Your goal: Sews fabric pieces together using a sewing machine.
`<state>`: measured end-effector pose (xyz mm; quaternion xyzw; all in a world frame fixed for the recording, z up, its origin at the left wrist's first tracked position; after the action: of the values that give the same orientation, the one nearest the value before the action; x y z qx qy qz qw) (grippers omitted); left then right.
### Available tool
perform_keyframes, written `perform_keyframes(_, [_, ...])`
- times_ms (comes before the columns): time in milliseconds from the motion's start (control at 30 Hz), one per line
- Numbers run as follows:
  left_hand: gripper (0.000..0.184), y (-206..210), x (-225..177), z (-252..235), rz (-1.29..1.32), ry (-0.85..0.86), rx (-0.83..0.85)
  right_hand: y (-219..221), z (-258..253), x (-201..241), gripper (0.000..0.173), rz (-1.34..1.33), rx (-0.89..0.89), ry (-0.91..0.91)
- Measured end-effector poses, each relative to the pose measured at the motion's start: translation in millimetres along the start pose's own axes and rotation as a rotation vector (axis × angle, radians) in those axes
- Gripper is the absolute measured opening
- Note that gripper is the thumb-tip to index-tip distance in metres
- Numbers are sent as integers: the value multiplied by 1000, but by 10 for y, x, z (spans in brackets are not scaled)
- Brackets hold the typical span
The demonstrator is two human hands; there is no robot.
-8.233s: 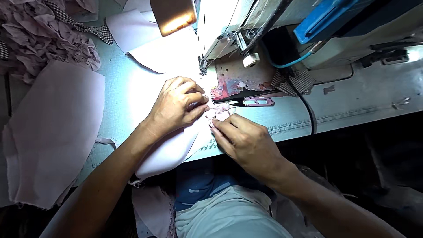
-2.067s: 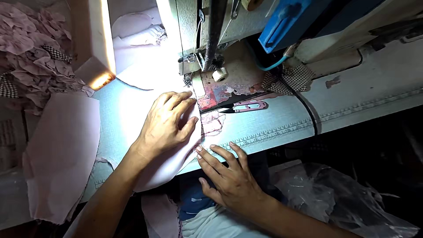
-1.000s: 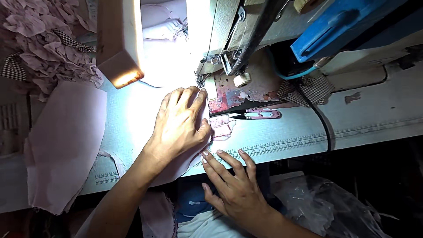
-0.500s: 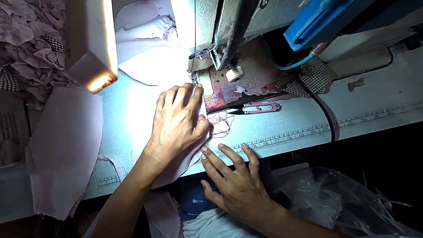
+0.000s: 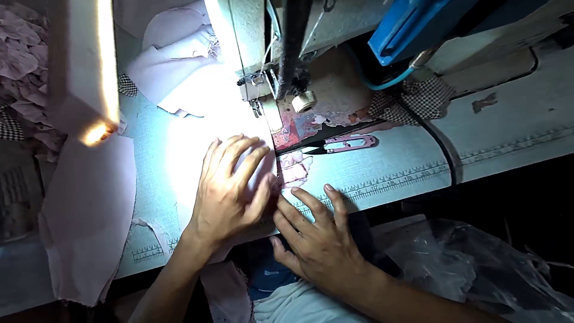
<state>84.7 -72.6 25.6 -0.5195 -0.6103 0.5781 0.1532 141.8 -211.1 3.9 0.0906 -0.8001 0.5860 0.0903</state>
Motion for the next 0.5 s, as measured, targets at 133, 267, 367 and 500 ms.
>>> perform_keyframes(133, [34, 60, 48, 139, 85, 72, 23, 13, 8, 8, 41, -4, 6, 2])
perform_keyframes(267, [18, -1, 89, 184, 156, 137, -54, 24, 23, 8, 42, -17, 2, -1])
perform_keyframes(367, [18, -28, 66, 182, 148, 136, -65, 31, 29, 13, 41, -29, -1, -2])
perform_keyframes(500, [16, -91, 48, 173, 181, 127, -120, 29, 32, 6, 42, -42, 0, -2])
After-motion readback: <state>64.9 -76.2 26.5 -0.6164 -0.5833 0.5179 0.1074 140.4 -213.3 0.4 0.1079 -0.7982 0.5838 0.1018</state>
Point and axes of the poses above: each hand's wrist, its own z-axis away from the middle knuckle, its own y-axis out of the palm, x = y × z, the point moved 9 cm from there along -z, towards the middle knuckle, and after that the axes turned 3 degrees about -x, right-handed, at the moved point
